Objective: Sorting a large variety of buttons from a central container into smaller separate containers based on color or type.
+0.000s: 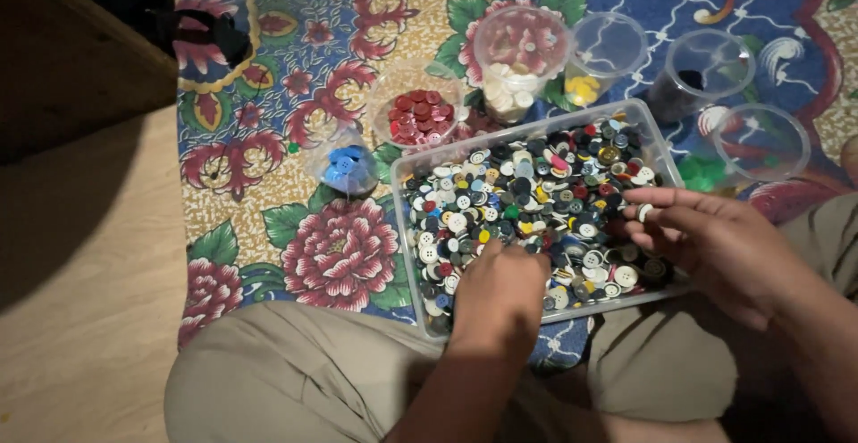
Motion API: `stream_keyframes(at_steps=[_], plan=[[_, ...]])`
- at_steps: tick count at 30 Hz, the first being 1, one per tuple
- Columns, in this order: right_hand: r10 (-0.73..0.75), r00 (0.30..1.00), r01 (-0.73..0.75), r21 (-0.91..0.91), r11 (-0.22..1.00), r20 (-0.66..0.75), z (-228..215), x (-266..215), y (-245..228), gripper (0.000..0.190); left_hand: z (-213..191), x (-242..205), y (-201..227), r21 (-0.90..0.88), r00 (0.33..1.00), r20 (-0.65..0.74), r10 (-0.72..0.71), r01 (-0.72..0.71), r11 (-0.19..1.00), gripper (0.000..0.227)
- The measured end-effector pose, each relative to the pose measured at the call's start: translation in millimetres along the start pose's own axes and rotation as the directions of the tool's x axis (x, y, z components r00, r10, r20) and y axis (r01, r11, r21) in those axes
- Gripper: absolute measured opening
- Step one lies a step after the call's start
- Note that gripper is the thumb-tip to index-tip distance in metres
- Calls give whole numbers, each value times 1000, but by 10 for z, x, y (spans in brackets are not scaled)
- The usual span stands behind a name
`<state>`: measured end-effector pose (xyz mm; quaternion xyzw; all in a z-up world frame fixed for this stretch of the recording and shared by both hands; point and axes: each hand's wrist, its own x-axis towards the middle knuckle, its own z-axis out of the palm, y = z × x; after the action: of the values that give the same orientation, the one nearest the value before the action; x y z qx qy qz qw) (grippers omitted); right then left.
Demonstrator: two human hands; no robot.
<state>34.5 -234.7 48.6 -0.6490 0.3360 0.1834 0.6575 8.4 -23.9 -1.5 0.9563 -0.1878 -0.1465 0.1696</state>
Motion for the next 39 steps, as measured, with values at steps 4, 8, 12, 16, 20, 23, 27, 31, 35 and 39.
stream_keyframes(at_steps=[4, 8, 12, 16, 20, 23, 27, 31, 35, 39], plan=[[5, 1000, -4, 103, 995, -5, 32, -7, -11, 39, -51, 50, -57, -41, 997, -71, -24, 21, 999, 14], [9, 1000, -10, 74, 997, 17, -3, 45, 53, 36, -386, 39, -38, -425, 942, 124, -311, 334, 841, 17], [103, 995, -104, 101, 989, 12, 241, -154, -143, 44, -371, 65, -70, -665, 922, -19, -387, 277, 693, 11], [105, 992, -118, 201, 973, 77, 326, -178, -150, 51, -494, 72, 69, -766, 908, -65, -414, 220, 604, 12], [116, 983, -154, 286, 946, 144, 402, -174, -121, 54, -707, 42, 283, -787, 918, -108, -382, 156, 597, 17], [113, 969, -185, 341, 922, 220, 412, -132, -60, 50, -680, 79, 326, -772, 921, -188, -342, 76, 631, 23], [55, 946, -181, 379, 908, 321, 321, 57, 92, 54, -698, 62, 266, -723, 918, -176, -356, 125, 679, 32], [-21, 917, -159, 413, 897, 399, 263, 206, 97, 55, -570, 3, 83, -746, 896, -243, -371, 73, 663, 29], [4, 964, -99, 343, 934, 268, 422, 194, -117, 54, -387, -50, -47, -727, 880, -277, -386, 71, 683, 28], [-40, 992, 8, 254, 967, 121, 629, 141, -441, 50, -248, -113, -110, -715, 875, -306, -374, 48, 698, 30]])
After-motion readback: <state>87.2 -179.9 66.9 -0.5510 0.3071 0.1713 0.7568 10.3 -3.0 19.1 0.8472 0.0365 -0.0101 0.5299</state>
